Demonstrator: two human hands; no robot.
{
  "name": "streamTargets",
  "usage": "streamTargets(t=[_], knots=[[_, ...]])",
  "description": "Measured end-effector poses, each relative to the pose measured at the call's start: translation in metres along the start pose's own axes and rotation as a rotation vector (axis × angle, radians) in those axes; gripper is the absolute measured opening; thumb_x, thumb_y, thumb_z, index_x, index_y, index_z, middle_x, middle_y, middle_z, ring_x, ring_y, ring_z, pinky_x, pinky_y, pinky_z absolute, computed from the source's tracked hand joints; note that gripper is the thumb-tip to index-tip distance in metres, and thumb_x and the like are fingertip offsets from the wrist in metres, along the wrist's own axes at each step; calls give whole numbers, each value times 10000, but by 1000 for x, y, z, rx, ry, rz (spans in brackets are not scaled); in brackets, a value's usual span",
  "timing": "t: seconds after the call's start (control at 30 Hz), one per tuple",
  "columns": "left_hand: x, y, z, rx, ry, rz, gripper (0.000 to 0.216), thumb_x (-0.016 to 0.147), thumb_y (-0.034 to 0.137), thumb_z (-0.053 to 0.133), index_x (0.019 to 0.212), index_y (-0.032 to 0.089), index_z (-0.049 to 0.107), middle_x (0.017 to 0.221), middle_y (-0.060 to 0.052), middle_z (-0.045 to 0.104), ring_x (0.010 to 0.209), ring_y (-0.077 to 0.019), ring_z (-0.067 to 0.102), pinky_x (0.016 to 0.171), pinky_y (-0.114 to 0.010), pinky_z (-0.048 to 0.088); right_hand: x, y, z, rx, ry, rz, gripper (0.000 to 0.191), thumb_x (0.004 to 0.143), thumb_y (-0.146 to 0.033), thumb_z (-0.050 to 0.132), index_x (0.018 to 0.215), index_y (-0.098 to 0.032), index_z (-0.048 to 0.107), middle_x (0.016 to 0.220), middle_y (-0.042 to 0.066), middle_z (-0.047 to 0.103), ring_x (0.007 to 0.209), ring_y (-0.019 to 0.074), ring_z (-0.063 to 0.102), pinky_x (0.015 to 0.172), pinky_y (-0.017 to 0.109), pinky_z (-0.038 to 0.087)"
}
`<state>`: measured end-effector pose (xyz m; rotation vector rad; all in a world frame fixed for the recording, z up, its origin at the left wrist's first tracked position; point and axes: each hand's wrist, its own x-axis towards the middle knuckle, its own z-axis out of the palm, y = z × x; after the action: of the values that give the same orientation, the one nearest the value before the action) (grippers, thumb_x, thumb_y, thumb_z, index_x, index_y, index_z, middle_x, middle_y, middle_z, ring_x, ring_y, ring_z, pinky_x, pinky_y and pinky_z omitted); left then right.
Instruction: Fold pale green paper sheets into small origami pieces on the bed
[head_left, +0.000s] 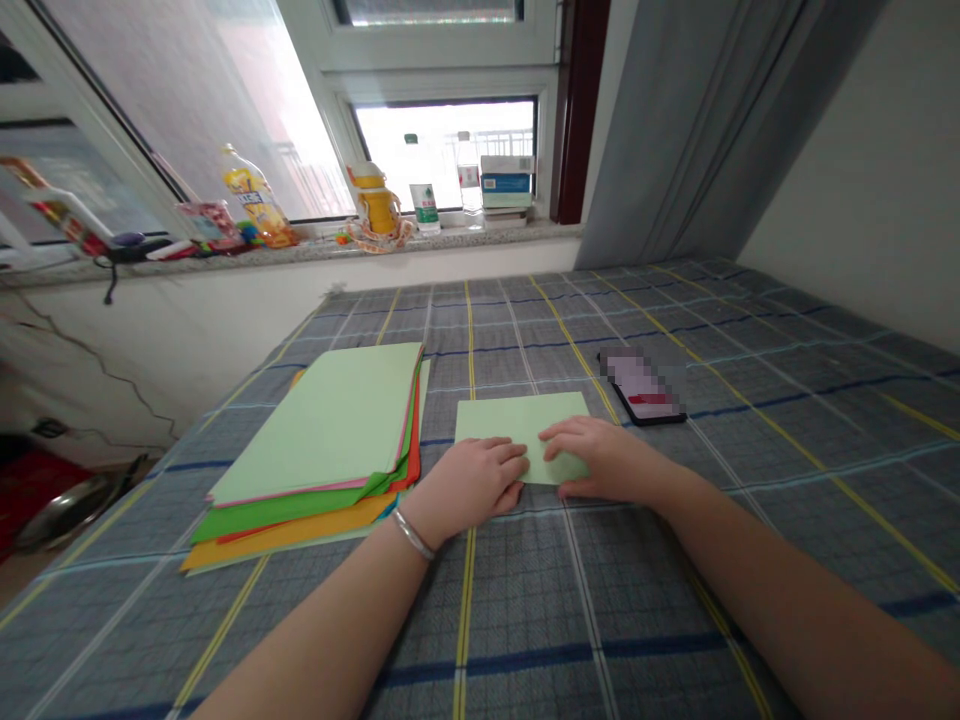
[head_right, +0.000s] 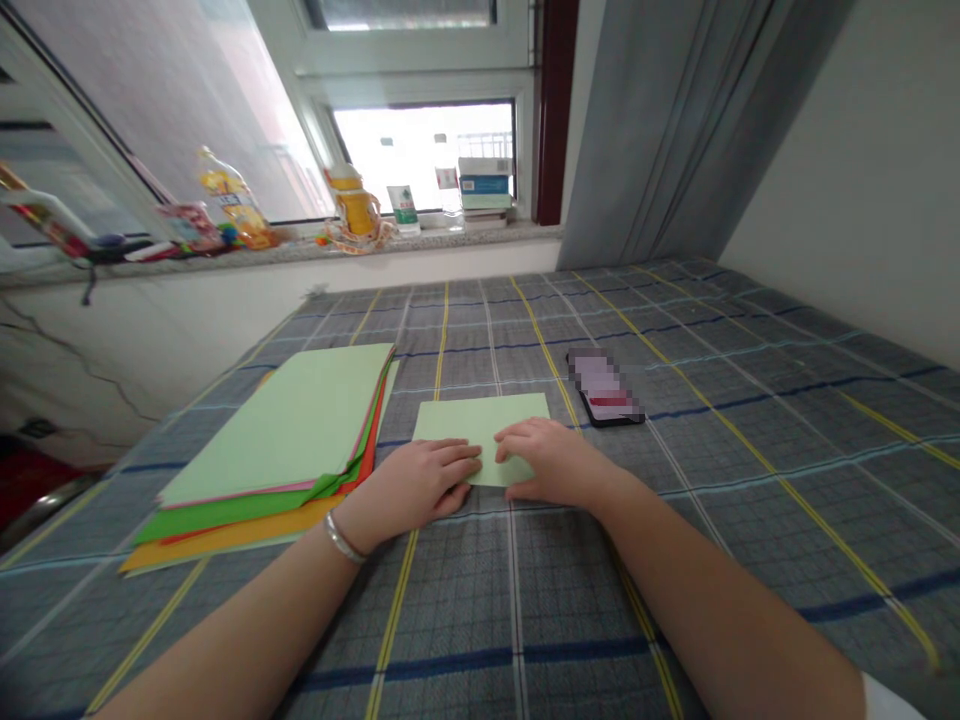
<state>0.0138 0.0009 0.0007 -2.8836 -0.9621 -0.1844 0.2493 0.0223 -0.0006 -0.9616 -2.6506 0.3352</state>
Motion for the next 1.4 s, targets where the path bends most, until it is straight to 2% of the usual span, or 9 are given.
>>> streamTargets(t=[0.13, 0.3, 0.5, 0.73, 0.97, 1.2, 1.4], knots=[[0, 0, -3, 37, 14, -41, 201, 912, 231, 449, 976, 167, 629, 1012, -84, 678, 954, -190, 628, 842, -325, 496, 2, -6, 0, 3, 40, -2, 136, 795, -176, 582, 903, -223, 649, 989, 32, 690, 956, 185, 612, 852, 321, 433], [2, 3, -5, 75, 43, -86, 188, 912, 268, 465, 909, 169, 626, 857, -68, 677, 848, -182, 637, 774, -316, 481, 4, -8, 3, -47, 102, 92, 115, 837, -205, 534, 852, -231, 645, 858, 5, 691, 826, 160, 622, 729, 267, 415], [12, 14, 2, 94, 46, -146, 182, 927, 301, 464, 877, 183, 592, 808, -31, 667, 750, -178, 631, 651, -295, 458, 8, -14, 9, -115, 127, 115, 77, 828, -236, 554, 795, -227, 624, 812, -2, 682, 756, 149, 601, 671, 257, 376], [16, 17, 12, 49, 75, -128, 212, 943, 313, 430, 935, 187, 600, 828, -42, 660, 795, -184, 614, 652, -298, 467, 8, -21, 9, -216, 87, 107, 86, 821, -258, 560, 758, -213, 599, 795, 5, 668, 721, 150, 584, 597, 262, 315], [16, 11, 19, -68, 167, -165, 213, 934, 330, 452, 889, 185, 602, 847, -42, 662, 839, -173, 609, 731, -288, 477, 10, -16, 15, -71, 142, 138, 57, 798, -199, 564, 775, -228, 607, 796, -19, 659, 722, 134, 575, 610, 243, 332], [16, 10, 18, -52, 176, -160, 234, 949, 328, 418, 876, 198, 598, 829, -15, 667, 783, -167, 615, 693, -289, 447, 10, -12, 17, -33, 174, 123, 68, 784, -187, 560, 756, -226, 609, 818, -19, 644, 721, 127, 563, 619, 235, 338], [13, 8, 12, -15, 155, -170, 241, 948, 312, 408, 834, 194, 585, 820, -22, 655, 790, -175, 607, 693, -293, 439, 6, -5, 8, 3, 154, 96, 73, 785, -176, 551, 769, -218, 609, 837, -9, 636, 737, 126, 567, 659, 233, 378]])
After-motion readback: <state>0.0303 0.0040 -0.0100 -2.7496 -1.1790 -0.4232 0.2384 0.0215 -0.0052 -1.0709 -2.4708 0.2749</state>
